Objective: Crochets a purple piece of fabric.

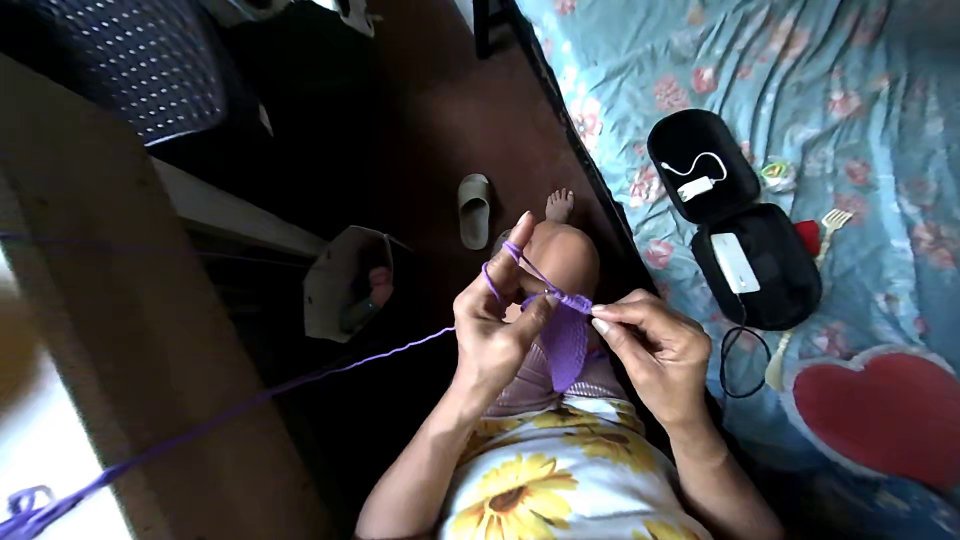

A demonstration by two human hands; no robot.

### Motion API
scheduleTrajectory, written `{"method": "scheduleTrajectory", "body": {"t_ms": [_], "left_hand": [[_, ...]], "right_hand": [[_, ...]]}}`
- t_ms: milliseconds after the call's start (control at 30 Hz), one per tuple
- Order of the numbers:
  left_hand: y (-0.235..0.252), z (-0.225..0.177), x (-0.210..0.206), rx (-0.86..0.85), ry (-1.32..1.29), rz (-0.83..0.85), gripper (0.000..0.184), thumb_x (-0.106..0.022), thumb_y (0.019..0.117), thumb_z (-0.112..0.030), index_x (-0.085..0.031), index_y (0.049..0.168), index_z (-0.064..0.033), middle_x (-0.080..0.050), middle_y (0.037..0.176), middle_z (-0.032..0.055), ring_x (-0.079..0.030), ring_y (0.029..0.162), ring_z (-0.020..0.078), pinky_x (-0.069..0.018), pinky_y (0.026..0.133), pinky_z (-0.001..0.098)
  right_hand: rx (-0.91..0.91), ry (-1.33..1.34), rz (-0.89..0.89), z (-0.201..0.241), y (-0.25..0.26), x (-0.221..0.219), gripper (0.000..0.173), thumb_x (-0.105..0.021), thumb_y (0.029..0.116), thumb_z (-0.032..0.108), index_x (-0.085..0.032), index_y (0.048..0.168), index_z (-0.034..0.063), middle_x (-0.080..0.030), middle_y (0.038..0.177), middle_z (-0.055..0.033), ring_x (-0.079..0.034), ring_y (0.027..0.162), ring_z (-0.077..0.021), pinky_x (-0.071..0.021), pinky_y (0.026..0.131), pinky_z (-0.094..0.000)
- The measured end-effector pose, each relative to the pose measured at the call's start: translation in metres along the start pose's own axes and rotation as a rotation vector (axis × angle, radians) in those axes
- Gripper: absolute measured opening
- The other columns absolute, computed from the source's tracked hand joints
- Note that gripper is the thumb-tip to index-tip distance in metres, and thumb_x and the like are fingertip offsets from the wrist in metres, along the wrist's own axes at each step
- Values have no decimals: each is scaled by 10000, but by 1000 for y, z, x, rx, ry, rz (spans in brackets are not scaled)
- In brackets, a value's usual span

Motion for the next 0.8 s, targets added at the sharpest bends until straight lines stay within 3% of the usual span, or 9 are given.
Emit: {"method": "scheduleTrajectory", "body": {"t_ms": [133,233,300,367,433,500,533,633,800], "left_hand": [[-4,-5,-8,-315,281,27,599,-648,865,73,-506,1447,42,-726,932,54,-669,783,40,-583,756,222],[-9,-3,-12,-472,364,-20,472,-645,920,14,-565,1385,5,-711,914,89,-664,782,79,-574,745,239],[-8,-3,-10,-417,247,-27,497,-654,928,7,-568,1413,-59,-731,959,44,-682,828,66,-583,776,247],[-5,-1,-9,-244,52,-23,586,-670,897,25,-558,1454,-120,-747,982,-18,-693,848,45,-590,800,247],[-2,4,-6,-85,-115,-20,637,-677,873,53,-537,1472,-110,-740,943,-42,-681,798,41,-585,761,239],[1,8,-4,8,-201,-17,666,-679,854,84,-523,1478,-88,-737,909,-28,-679,760,54,-589,741,245],[2,8,-3,30,-218,-9,676,-676,848,98,-518,1482,-77,-739,898,-15,-681,752,62,-590,741,250],[5,6,-2,58,-221,20,674,-663,840,114,-516,1478,-47,-737,880,-4,-681,742,70,-589,732,248],[9,6,5,131,-253,85,643,-644,844,136,-522,1461,1,-731,841,29,-673,700,75,-586,689,234]], "right_hand": [[-21,-120,25,4,7,-2,106,-676,910,17,-764,951,-27,-694,863,-38,-650,796,9,-561,735,-123],[-260,181,83,-6,13,-7,112,-655,918,-8,-718,1008,14,-715,884,12,-624,706,37,-534,645,-114],[-495,584,123,-19,11,-13,129,-633,916,-26,-699,991,55,-689,787,18,-496,538,47,-391,480,-110],[-557,722,104,-23,5,-16,131,-635,907,-29,-694,980,63,-691,793,3,-490,522,41,-380,455,-117],[-389,493,12,-18,0,-8,135,-655,898,-35,-700,1002,40,-720,867,11,-568,624,34,-459,541,-125],[-109,121,-74,-5,-4,1,91,-676,904,-28,-712,988,-17,-731,926,-14,-675,804,13,-580,719,-134],[16,-25,-106,1,-6,1,68,-678,926,-10,-720,975,-31,-708,918,-43,-664,842,-1,-569,755,-132],[227,-297,-173,12,-9,-1,90,-654,957,19,-735,965,-18,-656,858,-90,-626,806,-28,-521,734,-106],[326,-453,-181,17,-11,-5,108,-651,946,15,-757,953,-3,-661,825,-103,-634,765,-87,-526,711,-154]]}}
Point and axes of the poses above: each hand's wrist, its own y-axis towards the middle knuckle, its own x-axis out of the back of the hand, z = x × y, the point moved 6 cm from there along y, towards the middle knuckle
